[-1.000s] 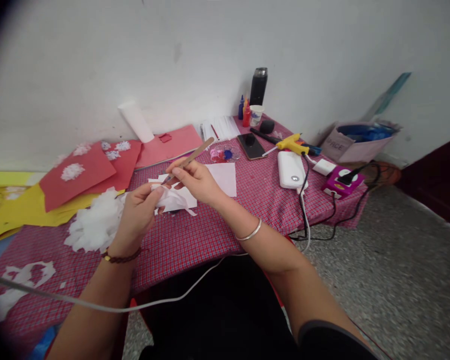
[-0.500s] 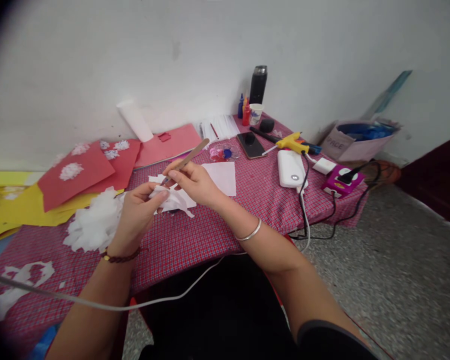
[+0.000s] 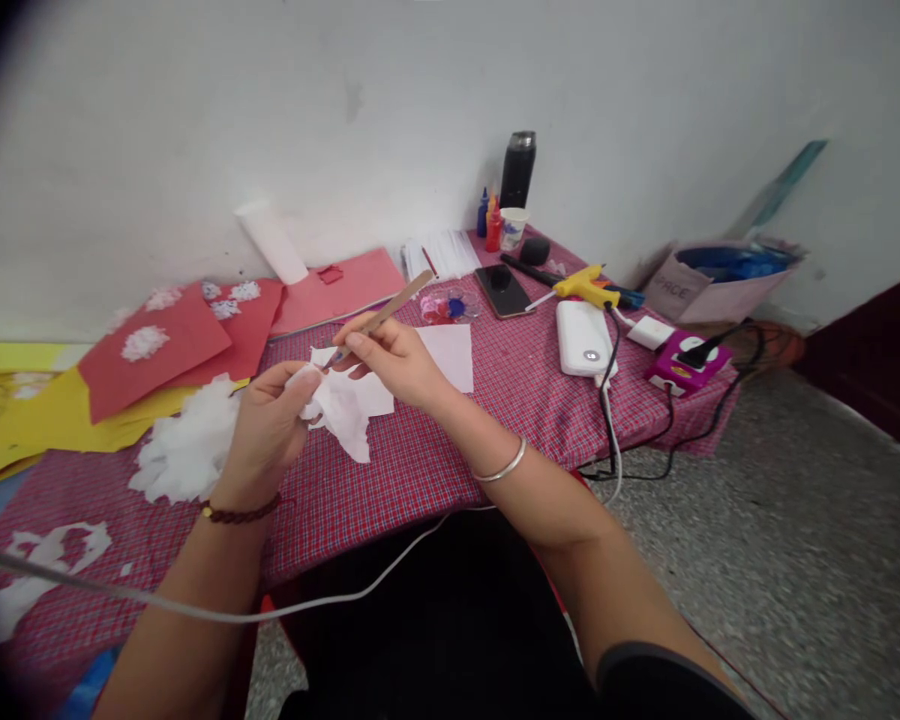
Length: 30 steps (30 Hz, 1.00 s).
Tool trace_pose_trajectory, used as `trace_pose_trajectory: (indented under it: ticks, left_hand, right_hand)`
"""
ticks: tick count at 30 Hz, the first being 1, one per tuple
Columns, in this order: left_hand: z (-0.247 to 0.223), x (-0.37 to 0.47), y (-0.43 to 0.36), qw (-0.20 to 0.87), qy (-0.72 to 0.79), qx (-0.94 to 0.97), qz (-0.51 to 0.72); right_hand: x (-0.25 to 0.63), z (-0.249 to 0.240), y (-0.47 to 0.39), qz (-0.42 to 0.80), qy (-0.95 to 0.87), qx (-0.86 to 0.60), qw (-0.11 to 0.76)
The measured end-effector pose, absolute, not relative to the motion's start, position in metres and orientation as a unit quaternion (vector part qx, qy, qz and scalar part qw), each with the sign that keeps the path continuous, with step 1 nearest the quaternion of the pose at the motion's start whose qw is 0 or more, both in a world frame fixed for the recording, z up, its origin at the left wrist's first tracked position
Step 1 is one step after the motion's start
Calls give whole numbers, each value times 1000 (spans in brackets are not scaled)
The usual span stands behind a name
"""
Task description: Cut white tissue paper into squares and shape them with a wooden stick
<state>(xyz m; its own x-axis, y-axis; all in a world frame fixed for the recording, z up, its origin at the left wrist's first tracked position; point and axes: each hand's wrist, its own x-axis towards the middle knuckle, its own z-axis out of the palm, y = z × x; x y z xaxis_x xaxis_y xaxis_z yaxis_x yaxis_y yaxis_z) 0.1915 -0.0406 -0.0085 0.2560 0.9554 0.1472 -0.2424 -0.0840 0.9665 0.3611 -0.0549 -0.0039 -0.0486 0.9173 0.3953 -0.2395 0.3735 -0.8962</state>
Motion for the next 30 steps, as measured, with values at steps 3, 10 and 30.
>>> trace_pose_trajectory:
  ticks: [3, 10, 30]
  left_hand:
    - [-9, 192, -41, 584, 337, 532, 512]
    - [-9, 193, -43, 582, 346, 538, 502]
    - [-11, 192, -42, 587, 347, 530, 504]
  right_hand:
    - [360, -4, -55, 462, -561, -311, 613]
    - [359, -4, -55, 448, -581, -296, 612]
    - [360, -4, -57, 442, -587, -294, 611]
